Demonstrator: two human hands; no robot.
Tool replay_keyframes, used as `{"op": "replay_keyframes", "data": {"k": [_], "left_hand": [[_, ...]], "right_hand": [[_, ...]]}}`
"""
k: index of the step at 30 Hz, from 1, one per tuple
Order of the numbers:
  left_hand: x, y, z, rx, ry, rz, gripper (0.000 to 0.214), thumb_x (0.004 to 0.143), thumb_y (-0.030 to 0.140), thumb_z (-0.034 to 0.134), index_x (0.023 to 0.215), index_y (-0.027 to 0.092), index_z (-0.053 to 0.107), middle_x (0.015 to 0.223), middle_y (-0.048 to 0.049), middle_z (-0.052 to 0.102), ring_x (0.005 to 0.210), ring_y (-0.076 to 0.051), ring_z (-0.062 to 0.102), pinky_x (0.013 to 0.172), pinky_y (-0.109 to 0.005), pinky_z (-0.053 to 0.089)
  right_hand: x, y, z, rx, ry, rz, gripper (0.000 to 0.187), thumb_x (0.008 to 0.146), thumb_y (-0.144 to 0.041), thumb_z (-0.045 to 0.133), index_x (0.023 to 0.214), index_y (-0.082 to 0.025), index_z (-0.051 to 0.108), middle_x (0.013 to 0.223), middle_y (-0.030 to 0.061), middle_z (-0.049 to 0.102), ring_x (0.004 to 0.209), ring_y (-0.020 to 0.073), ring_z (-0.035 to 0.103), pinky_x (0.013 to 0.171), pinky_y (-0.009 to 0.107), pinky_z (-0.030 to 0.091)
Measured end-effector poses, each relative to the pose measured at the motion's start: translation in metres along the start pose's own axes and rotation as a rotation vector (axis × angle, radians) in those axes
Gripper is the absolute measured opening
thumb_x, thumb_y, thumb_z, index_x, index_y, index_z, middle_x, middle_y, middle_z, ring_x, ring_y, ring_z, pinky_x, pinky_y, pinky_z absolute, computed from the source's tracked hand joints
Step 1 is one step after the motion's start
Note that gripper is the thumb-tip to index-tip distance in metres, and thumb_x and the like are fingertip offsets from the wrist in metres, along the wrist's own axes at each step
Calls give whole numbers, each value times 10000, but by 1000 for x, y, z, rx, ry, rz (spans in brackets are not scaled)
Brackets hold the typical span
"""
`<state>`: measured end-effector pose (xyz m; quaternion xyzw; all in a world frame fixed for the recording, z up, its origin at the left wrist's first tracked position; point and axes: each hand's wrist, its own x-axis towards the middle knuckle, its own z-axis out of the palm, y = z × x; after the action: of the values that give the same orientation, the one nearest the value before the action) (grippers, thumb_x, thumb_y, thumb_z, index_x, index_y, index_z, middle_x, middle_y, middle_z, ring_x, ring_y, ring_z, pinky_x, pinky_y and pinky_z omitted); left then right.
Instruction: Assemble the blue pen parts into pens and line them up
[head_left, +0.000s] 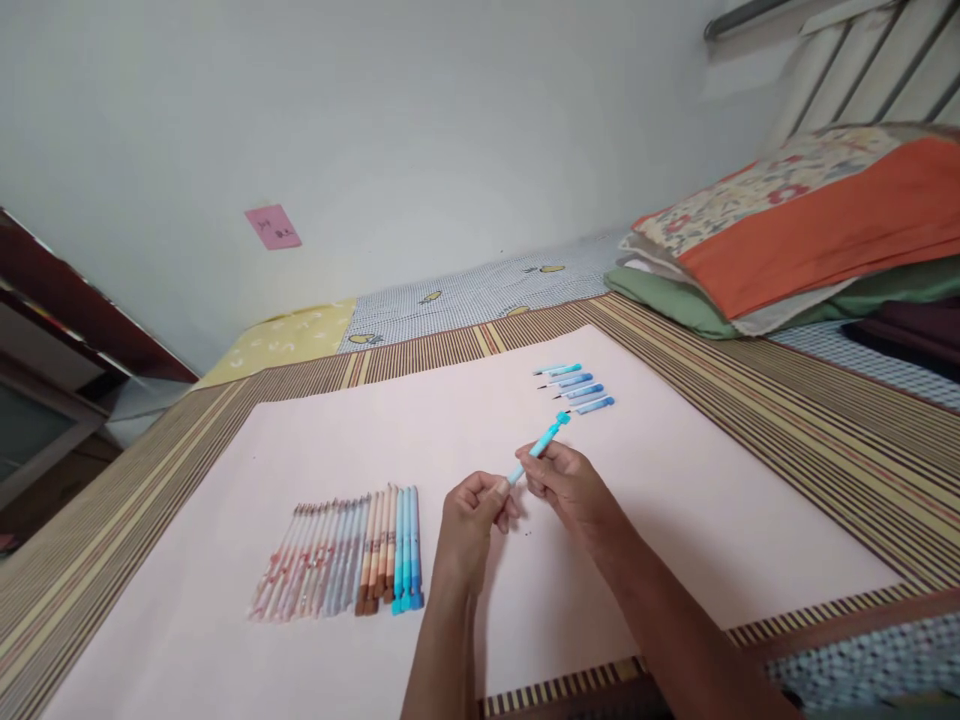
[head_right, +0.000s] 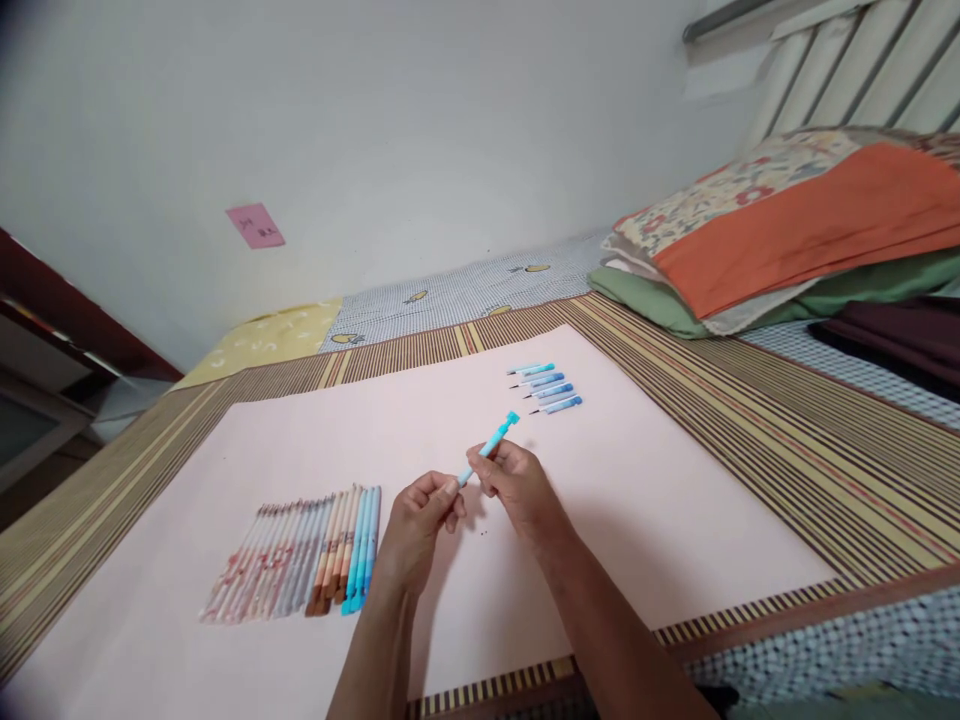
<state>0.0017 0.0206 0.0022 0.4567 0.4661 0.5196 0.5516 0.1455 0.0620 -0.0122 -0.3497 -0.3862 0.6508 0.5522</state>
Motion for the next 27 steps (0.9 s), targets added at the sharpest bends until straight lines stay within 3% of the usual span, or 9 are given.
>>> {"op": "replay_keyframes", "data": {"k": [4,9,12,14,17,21,24,27], "left_hand": [[-3,2,1,70,65,85,232,841,381,694,779,161,652,651,-3,634,572,-113,497,592,-238,393],[-10,9,10,390,214,270,124,862,318,673,836,200,701,724,1,647,672,-148,544,650,-257,408],[-13,11,13,461,252,380,84,856,278,673,851,211,723,748,-5,668,718,-163,572,693,-264,421],[-12,9,13,385,271,365,81,842,279,692,863,207,724,779,-12,679,744,-164,584,712,-264,432],[-8,4,11,117,307,222,155,782,319,764,844,188,709,729,2,644,672,-134,548,649,-242,422],[-1,-2,8,-185,263,67,242,680,320,848,786,156,704,620,26,583,588,-93,485,604,-214,397],[2,-4,8,-359,247,58,269,659,305,864,822,152,715,605,27,585,595,-89,498,632,-211,412],[1,-5,6,-367,269,101,266,677,299,861,853,156,721,629,20,610,626,-96,528,672,-218,430]], "right_hand": [[-3,-3,5,-10,16,-7,377,674,-483,849,772,-168,666,499,-62,470,511,98,376,532,274,252],[-7,-4,14,91,54,36,402,693,-483,841,633,-186,578,494,-60,449,519,96,367,563,285,288],[-6,1,15,185,55,66,444,704,-450,849,572,-192,513,499,-64,416,511,86,336,545,282,271],[-5,4,14,239,47,92,420,706,-427,857,588,-185,534,522,-62,425,519,84,341,539,275,271],[-4,5,12,270,3,108,333,723,-444,846,753,-167,664,585,-51,474,547,87,390,555,268,302],[-4,2,10,213,-63,79,342,728,-445,841,882,-159,731,571,-48,489,566,102,438,575,272,323],[-6,3,14,171,-53,50,318,739,-442,833,839,-157,737,550,-41,500,563,109,449,584,282,335],[-8,6,20,196,-16,48,313,740,-445,832,823,-160,733,574,-36,517,556,109,453,584,289,345]]}}
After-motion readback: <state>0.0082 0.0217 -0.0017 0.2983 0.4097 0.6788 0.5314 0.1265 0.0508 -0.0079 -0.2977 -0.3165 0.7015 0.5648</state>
